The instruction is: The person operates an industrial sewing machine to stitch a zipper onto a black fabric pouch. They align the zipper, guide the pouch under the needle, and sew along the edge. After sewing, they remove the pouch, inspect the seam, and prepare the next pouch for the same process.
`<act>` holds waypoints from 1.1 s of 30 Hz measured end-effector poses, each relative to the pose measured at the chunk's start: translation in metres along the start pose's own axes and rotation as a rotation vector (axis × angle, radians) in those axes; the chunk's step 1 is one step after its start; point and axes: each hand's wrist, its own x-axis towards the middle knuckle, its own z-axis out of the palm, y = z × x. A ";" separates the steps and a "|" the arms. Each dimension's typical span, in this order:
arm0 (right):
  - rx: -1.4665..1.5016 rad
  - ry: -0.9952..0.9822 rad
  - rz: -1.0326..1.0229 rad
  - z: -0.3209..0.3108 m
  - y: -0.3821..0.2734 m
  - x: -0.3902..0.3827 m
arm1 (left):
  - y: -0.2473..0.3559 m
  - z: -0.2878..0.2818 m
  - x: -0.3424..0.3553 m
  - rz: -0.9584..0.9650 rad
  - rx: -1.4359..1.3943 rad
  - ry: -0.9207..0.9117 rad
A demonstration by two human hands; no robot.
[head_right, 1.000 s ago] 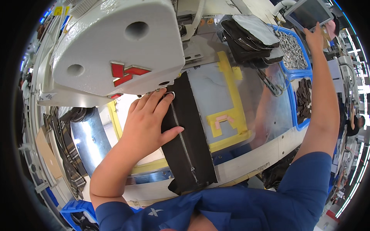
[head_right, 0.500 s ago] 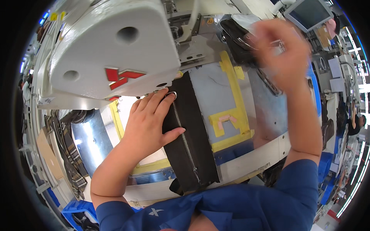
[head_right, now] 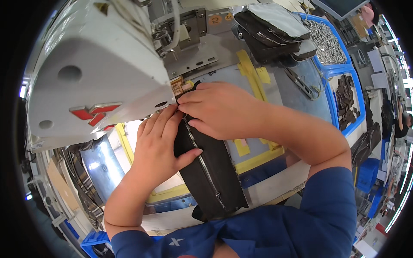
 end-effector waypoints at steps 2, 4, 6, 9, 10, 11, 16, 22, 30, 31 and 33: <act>-0.027 0.011 -0.024 0.000 0.000 0.001 | 0.001 -0.001 0.001 -0.004 -0.009 -0.013; -0.053 0.019 -0.052 0.000 0.001 0.002 | 0.001 -0.003 0.001 -0.009 -0.013 -0.021; -0.041 -0.026 -0.027 -0.002 -0.001 0.004 | 0.001 -0.003 0.001 -0.015 -0.014 -0.025; -0.049 -0.056 -0.003 -0.004 -0.003 0.006 | 0.001 -0.004 0.001 -0.008 -0.030 -0.016; -0.053 -0.060 0.002 -0.003 -0.003 0.007 | 0.001 -0.004 0.000 -0.008 -0.029 -0.019; -0.059 -0.041 -0.010 -0.001 -0.003 0.007 | 0.001 -0.004 0.001 -0.009 -0.028 -0.022; -0.103 -0.020 -0.036 0.000 -0.004 0.007 | 0.000 -0.010 0.003 0.004 -0.075 -0.058; -0.110 -0.025 -0.012 -0.003 -0.008 0.010 | -0.001 -0.010 0.003 0.014 -0.096 -0.049; -0.041 -0.111 0.072 -0.007 -0.015 0.009 | 0.000 -0.007 0.001 0.003 -0.105 -0.038; -0.040 -0.119 0.077 -0.007 -0.015 0.009 | -0.001 -0.007 0.001 0.005 -0.095 -0.038; -0.083 -0.064 0.029 -0.001 -0.010 0.008 | -0.002 -0.009 0.002 0.012 -0.079 -0.039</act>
